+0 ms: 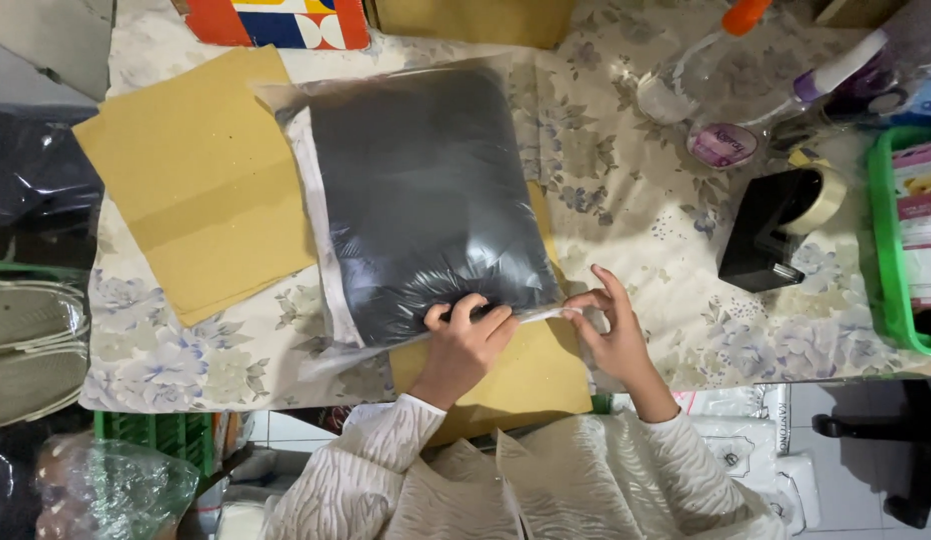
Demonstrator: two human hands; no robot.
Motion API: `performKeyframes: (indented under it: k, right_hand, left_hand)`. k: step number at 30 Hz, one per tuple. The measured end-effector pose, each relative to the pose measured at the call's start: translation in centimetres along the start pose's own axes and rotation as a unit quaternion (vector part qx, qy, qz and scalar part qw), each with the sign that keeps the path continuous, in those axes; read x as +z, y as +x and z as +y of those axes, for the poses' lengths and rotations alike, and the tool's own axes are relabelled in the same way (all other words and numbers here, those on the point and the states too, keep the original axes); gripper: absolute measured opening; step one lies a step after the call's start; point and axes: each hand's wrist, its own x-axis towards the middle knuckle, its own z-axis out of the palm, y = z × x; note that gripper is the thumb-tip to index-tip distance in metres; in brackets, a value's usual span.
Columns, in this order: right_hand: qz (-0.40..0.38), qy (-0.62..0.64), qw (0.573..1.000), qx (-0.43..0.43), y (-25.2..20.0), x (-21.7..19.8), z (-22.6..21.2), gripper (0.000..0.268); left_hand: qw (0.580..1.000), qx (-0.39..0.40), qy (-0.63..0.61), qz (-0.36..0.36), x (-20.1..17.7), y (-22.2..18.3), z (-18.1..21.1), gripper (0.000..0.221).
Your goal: The person is placing a folded garment into a plastic sleeve, then into a mailing envelope, and finally filling out a shipping label.
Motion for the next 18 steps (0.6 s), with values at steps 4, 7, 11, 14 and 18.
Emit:
performKeyframes:
  k: [4, 7, 11, 14, 18]
  right_hand:
    - [-0.007, -0.034, 0.999, 0.001, 0.6, -0.4, 1.6, 0.074]
    - [0.057, -0.026, 0.998, 0.026, 1.1, -1.5, 2.8, 0.068]
    - [0.232, -0.086, 0.966, 0.077, 0.5, -3.3, 1.0, 0.02]
    - [0.175, -0.041, 0.973, 0.144, -4.8, -0.3, 1.7, 0.019]
    - [0.093, 0.054, 0.984, 0.139, -3.0, 4.1, -2.5, 0.017]
  left_hand:
    - [0.998, -0.057, -0.011, -0.016, 0.9, -0.1, 0.6, 0.011]
    - [0.996, -0.081, -0.019, -0.026, 1.5, -0.7, 0.8, 0.007]
    - [0.99, -0.12, -0.042, -0.056, 1.4, -0.7, 1.1, 0.008]
    - [0.987, -0.139, -0.05, -0.064, 1.0, -0.2, 1.3, 0.01]
    - [0.983, -0.156, -0.065, -0.071, 0.6, 0.2, 1.6, 0.013]
